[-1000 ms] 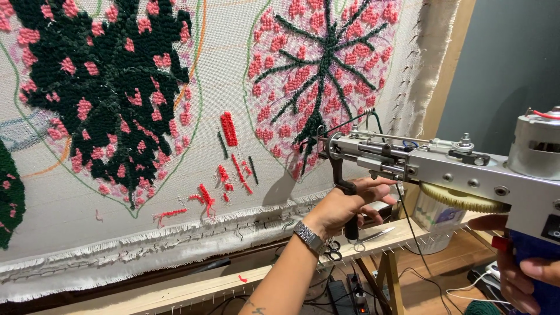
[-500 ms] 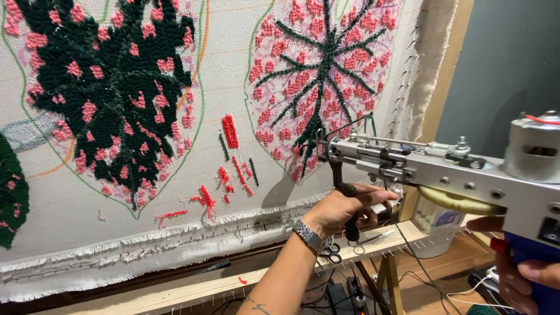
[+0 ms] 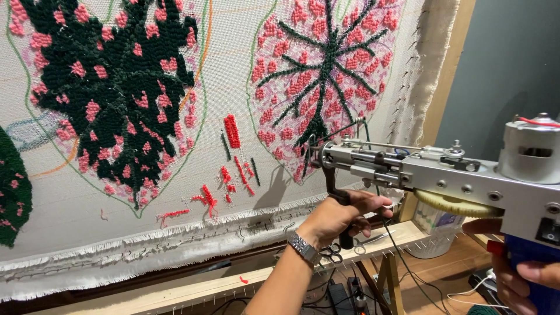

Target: Creating a decorative rug using a handheld tufting gun on a wooden frame.

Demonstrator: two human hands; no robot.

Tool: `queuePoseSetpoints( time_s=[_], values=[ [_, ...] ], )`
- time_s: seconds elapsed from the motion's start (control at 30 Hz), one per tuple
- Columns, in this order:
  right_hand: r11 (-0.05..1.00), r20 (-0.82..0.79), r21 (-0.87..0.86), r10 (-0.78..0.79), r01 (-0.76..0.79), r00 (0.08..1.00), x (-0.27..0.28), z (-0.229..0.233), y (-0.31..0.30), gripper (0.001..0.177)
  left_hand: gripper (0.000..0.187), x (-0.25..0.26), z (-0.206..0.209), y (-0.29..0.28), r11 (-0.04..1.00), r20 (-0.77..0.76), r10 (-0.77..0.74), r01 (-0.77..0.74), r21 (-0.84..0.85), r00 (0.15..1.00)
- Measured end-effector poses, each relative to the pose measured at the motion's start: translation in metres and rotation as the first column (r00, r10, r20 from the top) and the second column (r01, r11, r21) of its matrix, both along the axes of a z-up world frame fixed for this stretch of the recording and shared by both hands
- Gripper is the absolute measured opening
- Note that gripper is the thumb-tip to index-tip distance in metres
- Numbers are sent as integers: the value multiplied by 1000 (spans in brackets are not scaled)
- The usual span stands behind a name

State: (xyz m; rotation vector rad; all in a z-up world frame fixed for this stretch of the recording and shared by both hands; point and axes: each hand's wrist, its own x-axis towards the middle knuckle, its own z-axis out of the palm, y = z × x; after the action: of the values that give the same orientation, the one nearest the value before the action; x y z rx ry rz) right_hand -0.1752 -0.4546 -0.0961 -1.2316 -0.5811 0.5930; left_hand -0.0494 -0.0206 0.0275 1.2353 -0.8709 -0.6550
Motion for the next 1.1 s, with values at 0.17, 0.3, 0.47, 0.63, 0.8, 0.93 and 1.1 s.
queuePoseSetpoints(
  time_s=[0.17, 0.3, 0.47, 0.63, 0.8, 0.93, 1.1],
  values=[
    [994, -36, 58, -94, 96, 995, -7, 42, 33, 45, 38, -8, -10, 1, 997, -99, 23, -29, -65, 995],
    [999, -76, 25, -24, 26, 997, 3, 39, -28, 38, 36, -9, -13, 3, 986, -132, 55, -75, -149, 990],
    [972, -56, -108, -218, 211, 974, -6, 114, 104, 37, 34, -21, 4, 10, 967, -114, 131, -152, -206, 985],
    [910, -31, -207, -373, 359, 927, 22, 58, 189, 56, 31, -20, 10, 22, 934, -77, 237, -249, -256, 969],
    [331, 205, -851, -505, 407, 839, 58, 1, 130, 44, 23, -12, 20, 54, 827, -150, 425, -450, -338, 893],
    [170, 187, -912, -636, 372, 749, 66, -95, 8, 50, 24, -7, 36, 87, 773, -160, 479, -501, -390, 863],
    [230, 116, -901, -689, 368, 715, 84, -271, -131, 39, 24, -2, 41, 113, 683, -212, 574, -606, -409, 791]
  ],
)
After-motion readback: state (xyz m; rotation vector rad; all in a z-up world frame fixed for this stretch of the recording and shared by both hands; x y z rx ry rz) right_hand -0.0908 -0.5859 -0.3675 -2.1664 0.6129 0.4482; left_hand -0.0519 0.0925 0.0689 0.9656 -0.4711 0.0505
